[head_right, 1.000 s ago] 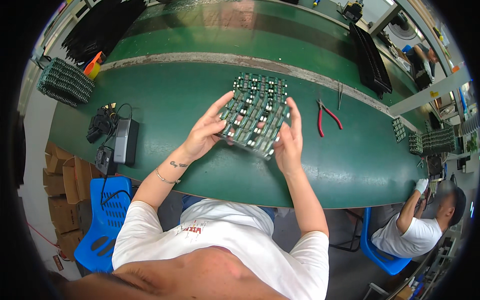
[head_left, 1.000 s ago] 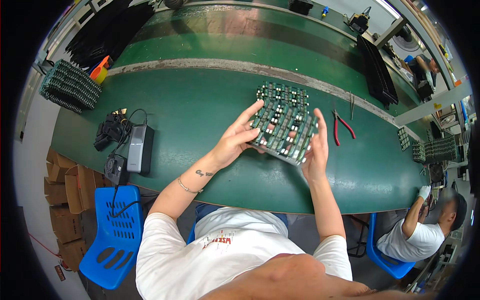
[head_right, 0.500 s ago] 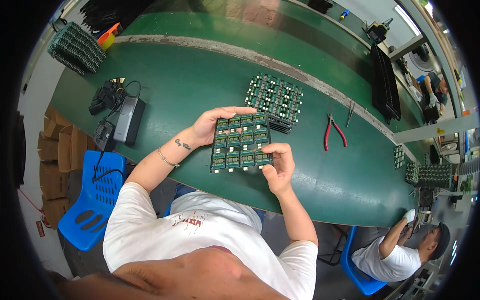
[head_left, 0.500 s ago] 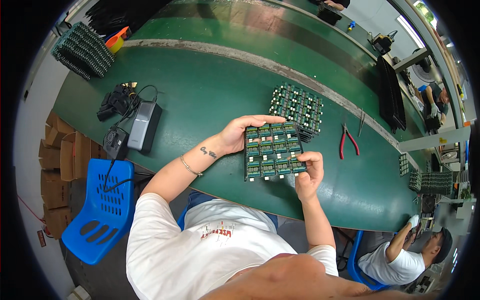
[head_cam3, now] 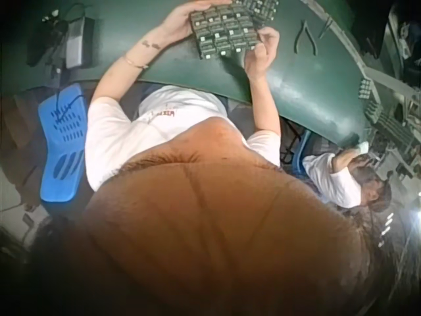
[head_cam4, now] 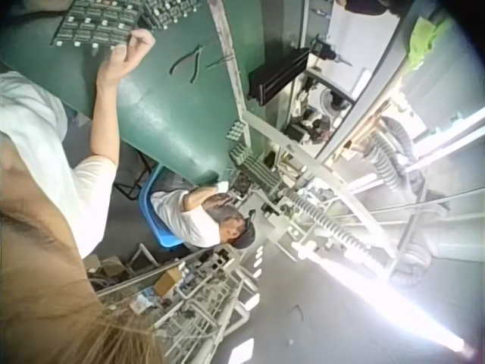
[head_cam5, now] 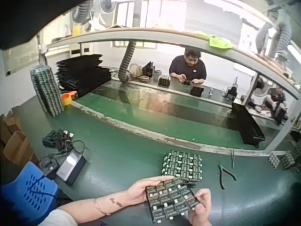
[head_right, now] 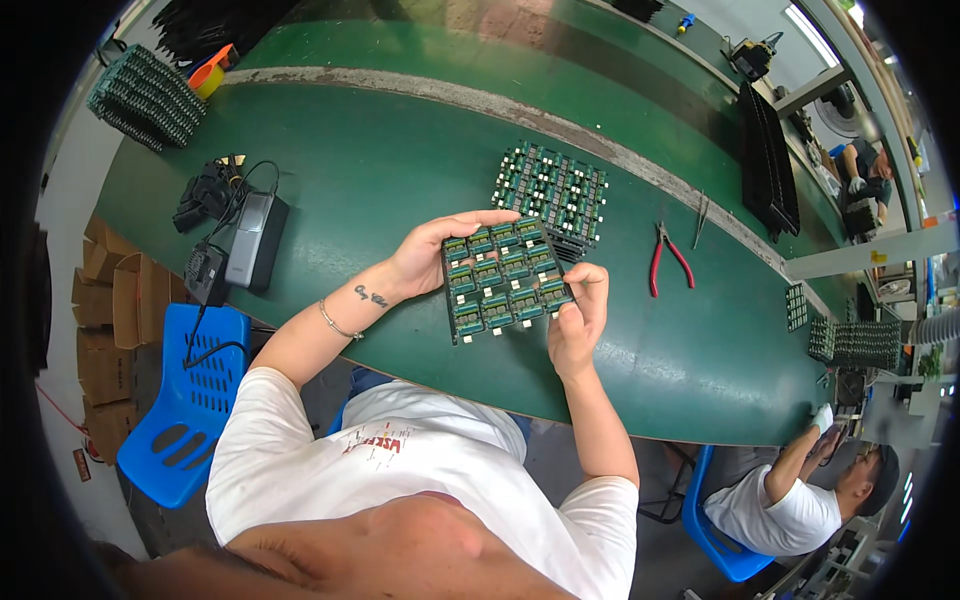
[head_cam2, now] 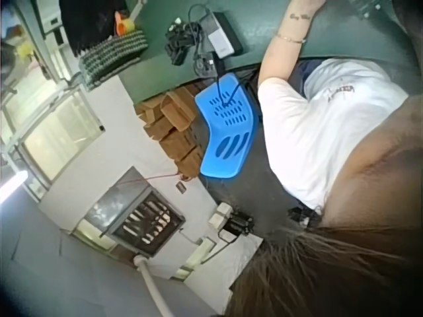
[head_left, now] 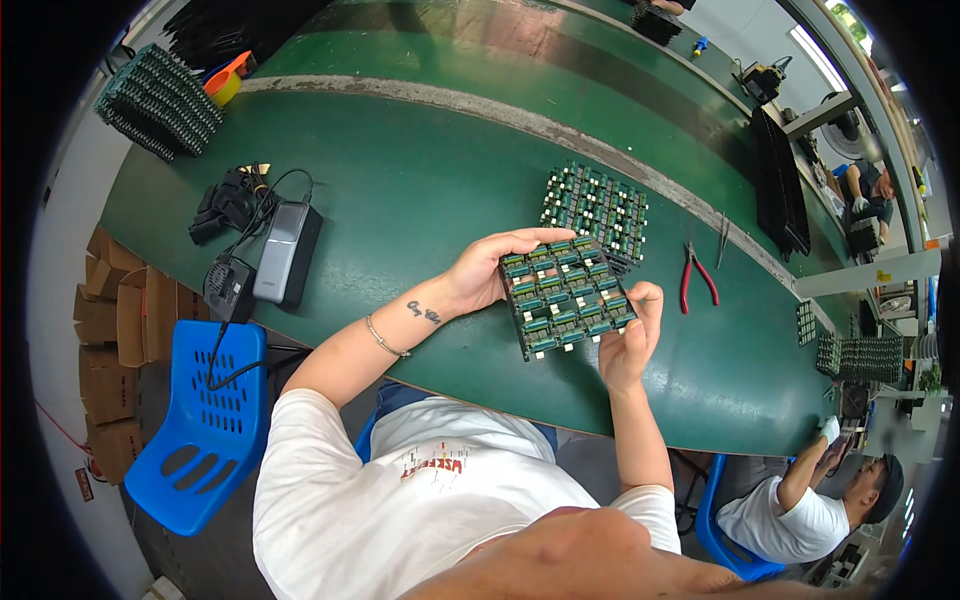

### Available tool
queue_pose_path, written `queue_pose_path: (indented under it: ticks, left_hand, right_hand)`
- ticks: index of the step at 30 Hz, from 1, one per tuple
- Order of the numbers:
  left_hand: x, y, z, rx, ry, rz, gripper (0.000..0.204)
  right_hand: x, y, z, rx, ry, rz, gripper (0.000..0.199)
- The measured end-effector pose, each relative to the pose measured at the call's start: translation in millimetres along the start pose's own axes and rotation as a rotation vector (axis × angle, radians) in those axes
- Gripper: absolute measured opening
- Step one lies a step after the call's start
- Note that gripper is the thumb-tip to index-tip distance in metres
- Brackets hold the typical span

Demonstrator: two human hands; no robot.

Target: The person picks up circuit boards from a stack one at a time, turns each board over by hand to view both sides, and arranges them into stacks on the workbench.

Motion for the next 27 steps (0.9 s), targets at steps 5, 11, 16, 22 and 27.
queue_pose_path:
  ticks: [5, 11, 16, 22, 27]
  left_hand:
    - [1, -1, 2, -0.013, 0.009, -0.013, 0.048]
    - [1, -2, 6, -0.032, 0.014, 0.009, 0.047]
    - [8, -3, 13, 0.115, 0.009, -0.029, 0.042]
    - [7, -13, 18, 0.266, 0.106, 0.007, 0.035]
    - [0, -13, 16, 0.230, 0.079, 0.134, 0.031]
  right_hand:
    - [2, 5, -1, -0.049, 0.024, 0.030, 0.038]
    - [-1, 10, -8, -0.135, 0.162, 0.136, 0.028]
    - [-31, 12, -23, -0.036, 0.583, 0.383, 0.030]
    - [-30, 15, -3, 0.030, 0.780, 0.572, 0.056]
    - [-6, 18, 13, -0.148, 0.632, 0.517, 0.073]
Point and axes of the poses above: each hand's wrist, its own y-axis towards the middle knuckle, its own z-axis out of the palm, x = y × z, the point moved 6 cm from there along y, towards the middle knuckle, and after that the axes turned 2 degrees about -z, right-handed, at the moved point
